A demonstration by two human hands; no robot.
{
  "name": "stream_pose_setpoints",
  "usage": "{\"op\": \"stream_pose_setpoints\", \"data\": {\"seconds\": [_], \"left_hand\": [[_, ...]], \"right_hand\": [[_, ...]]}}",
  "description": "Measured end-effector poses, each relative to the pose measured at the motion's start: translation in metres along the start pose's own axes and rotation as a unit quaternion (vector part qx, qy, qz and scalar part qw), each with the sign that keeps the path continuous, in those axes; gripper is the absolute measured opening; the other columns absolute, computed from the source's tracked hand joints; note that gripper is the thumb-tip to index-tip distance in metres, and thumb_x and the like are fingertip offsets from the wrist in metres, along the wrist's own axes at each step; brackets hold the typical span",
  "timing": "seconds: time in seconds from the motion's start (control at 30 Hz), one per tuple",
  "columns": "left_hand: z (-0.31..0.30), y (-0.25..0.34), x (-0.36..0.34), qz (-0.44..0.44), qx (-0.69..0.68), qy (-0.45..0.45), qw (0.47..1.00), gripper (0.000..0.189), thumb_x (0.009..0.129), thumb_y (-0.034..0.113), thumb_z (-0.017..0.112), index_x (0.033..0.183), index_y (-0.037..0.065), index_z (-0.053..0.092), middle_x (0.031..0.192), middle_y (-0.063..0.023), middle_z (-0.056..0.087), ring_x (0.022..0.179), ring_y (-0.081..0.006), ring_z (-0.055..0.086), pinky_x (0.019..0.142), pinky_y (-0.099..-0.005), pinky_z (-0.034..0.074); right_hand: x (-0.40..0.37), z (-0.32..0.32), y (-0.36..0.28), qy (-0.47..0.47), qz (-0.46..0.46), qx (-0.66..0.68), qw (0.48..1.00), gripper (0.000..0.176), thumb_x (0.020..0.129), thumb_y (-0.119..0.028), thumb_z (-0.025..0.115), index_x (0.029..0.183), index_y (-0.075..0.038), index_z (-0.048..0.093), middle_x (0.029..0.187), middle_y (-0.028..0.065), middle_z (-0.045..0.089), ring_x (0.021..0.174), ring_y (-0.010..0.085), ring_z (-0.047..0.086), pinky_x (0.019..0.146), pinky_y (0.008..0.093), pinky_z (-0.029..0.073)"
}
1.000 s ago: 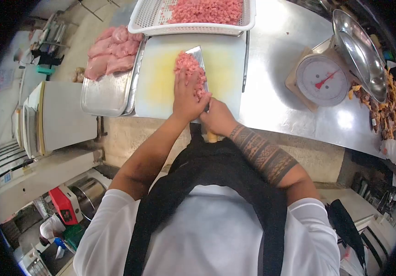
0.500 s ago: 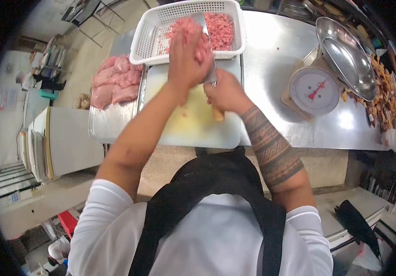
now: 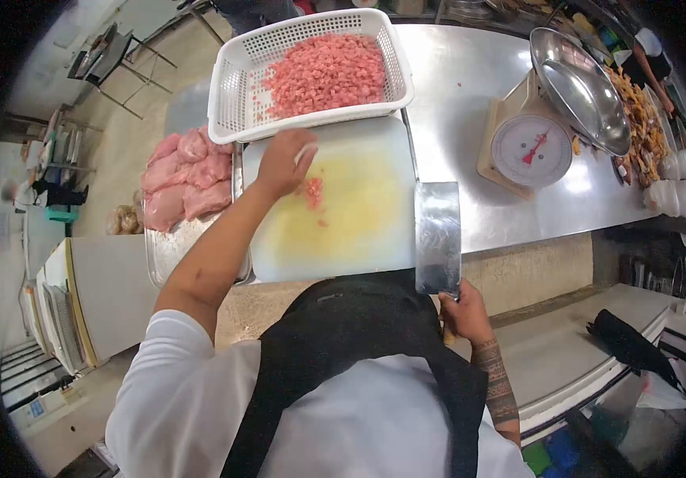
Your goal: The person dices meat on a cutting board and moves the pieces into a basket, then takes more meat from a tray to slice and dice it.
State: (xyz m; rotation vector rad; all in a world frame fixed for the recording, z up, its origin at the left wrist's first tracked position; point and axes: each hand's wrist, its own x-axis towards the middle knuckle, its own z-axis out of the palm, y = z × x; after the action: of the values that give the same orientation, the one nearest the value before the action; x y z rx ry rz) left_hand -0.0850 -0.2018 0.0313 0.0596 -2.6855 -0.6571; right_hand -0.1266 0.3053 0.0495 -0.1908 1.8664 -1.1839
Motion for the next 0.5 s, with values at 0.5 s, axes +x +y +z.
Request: {"op": "stream_pose_setpoints", "data": {"seconds": [0.5], "left_hand": [[0.074,0.102,-0.091,-0.136,-0.022,-0.027,0.99,0.094,0.101,0.054,0.062,0.16,-0.012,0.03,0.169,-0.0361,0.024,0.158,-0.0518,0.023,0.13,-0.057,0.019]], "right_hand": [[0.103,0.148,-0.038,-0.028,-0.111,-0.198,0.974,0.036,0.096,-0.021,0.072,0.114,0.007,0.06,0.095,0.0274,0.07,0.09,0.0437,0.071,0.081,0.0505,0.056]]}}
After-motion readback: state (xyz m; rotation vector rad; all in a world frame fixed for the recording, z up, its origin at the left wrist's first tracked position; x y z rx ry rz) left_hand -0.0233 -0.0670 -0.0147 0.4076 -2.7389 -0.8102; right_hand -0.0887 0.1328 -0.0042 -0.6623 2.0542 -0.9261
